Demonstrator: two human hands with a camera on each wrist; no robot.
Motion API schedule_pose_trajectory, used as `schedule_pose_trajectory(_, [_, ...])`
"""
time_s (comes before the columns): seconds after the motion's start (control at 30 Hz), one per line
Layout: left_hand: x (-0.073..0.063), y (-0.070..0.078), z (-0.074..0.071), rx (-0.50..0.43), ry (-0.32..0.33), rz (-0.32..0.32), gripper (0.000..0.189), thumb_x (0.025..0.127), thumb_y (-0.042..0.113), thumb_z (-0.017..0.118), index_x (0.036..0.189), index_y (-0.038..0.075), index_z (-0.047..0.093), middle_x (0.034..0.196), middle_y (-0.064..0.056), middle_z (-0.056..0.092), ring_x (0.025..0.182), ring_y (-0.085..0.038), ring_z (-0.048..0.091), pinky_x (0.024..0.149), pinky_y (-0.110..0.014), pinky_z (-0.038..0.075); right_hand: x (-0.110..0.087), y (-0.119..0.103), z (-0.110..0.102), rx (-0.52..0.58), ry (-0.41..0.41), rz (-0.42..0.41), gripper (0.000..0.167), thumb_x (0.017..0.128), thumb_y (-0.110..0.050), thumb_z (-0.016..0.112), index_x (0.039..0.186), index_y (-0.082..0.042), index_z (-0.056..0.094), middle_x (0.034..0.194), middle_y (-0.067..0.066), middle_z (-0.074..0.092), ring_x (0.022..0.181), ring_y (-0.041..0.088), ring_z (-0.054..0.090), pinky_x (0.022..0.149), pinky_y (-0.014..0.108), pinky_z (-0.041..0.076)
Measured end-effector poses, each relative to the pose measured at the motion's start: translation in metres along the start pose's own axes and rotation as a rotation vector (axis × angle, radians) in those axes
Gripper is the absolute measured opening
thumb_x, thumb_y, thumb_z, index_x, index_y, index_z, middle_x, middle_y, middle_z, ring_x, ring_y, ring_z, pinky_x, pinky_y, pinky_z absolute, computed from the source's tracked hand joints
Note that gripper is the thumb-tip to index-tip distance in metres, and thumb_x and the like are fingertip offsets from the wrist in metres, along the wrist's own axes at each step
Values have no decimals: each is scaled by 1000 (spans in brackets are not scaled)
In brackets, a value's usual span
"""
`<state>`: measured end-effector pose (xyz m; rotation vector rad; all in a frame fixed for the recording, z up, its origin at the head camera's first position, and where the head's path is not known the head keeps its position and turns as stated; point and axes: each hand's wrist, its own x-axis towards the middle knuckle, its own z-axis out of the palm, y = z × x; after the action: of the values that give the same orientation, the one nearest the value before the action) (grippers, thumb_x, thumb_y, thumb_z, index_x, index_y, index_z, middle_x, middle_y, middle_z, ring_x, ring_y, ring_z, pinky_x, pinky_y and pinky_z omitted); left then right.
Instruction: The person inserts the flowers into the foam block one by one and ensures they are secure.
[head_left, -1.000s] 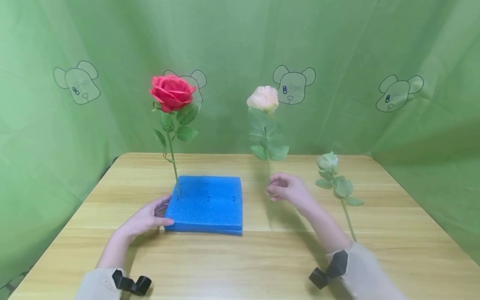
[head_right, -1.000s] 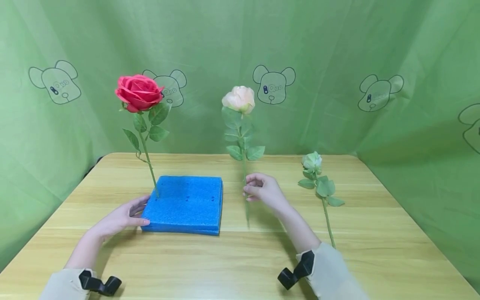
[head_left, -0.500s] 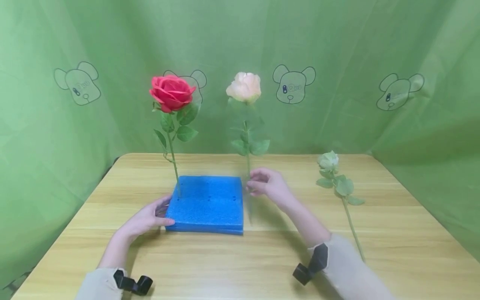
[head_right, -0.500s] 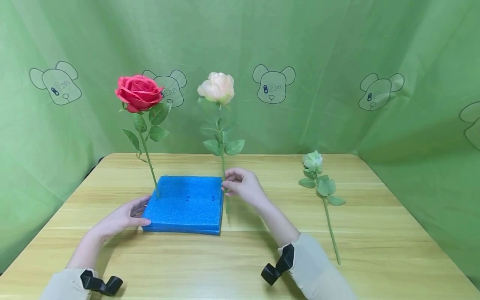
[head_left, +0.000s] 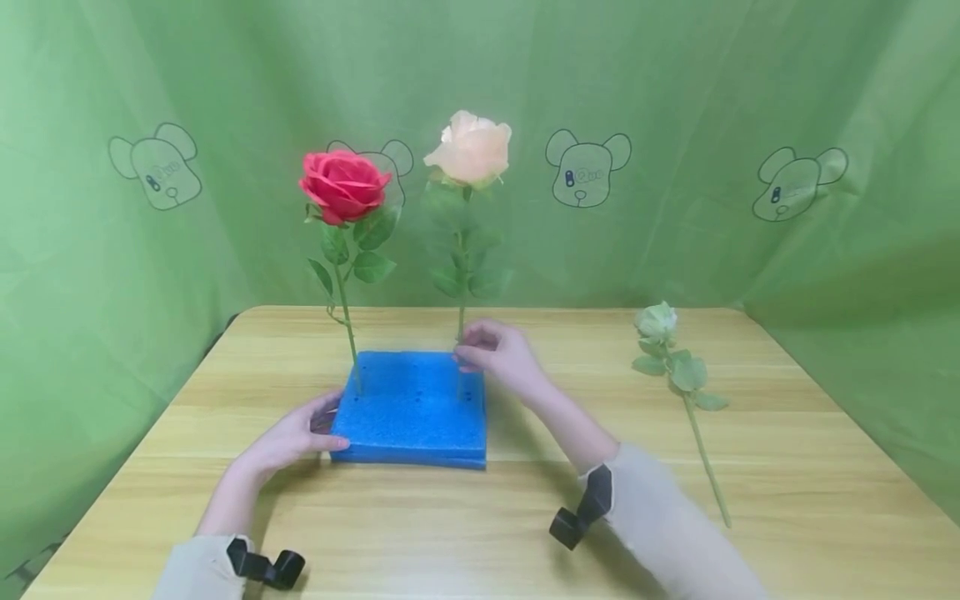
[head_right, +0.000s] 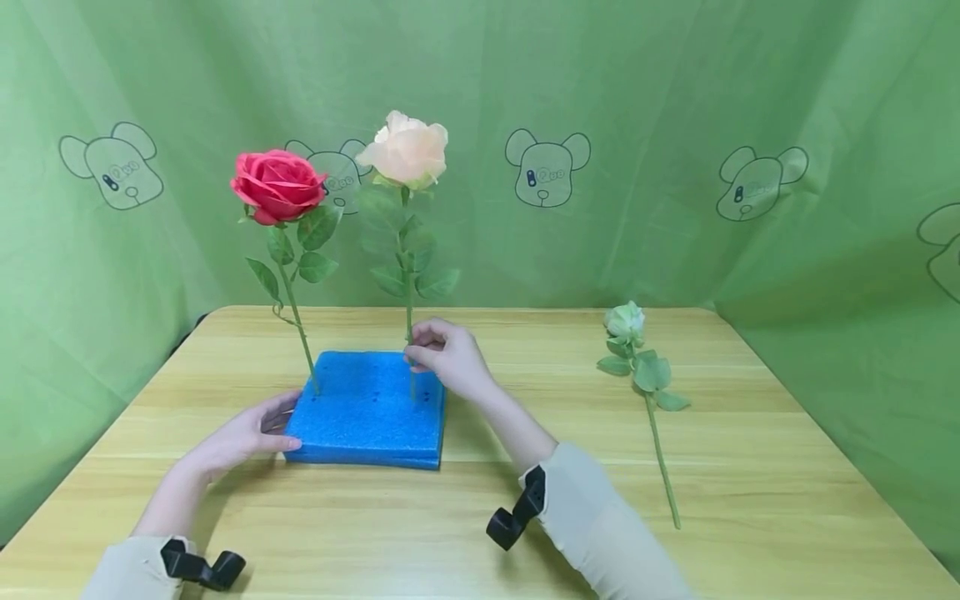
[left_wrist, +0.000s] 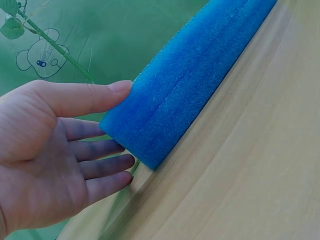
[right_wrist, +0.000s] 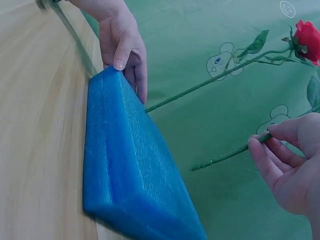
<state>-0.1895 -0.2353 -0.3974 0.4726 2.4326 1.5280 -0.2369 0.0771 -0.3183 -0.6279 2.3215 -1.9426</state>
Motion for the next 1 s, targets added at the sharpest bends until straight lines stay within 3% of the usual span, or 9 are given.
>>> schedule_pose_trajectory(0.43, [0, 2, 0, 10, -3, 6, 87, 82, 17, 69, 142, -12, 14, 145, -33, 18, 129, -49, 25, 106, -56, 24, 17, 6, 29, -33, 6, -26, 22, 84, 3, 61, 104, 12, 57, 97, 21, 63, 85, 28, 65, 73, 30, 56])
schedule_pose_trajectory(1.0, [1, 0, 1, 10, 1, -2, 86, 82, 16, 69, 142, -11, 15, 146, -32, 19, 130, -48, 25, 106, -55, 23, 28, 20, 43, -77, 32, -50, 24, 85, -2, 63, 107, 7, 60, 98, 20, 65, 83, 27, 66, 72, 27, 56])
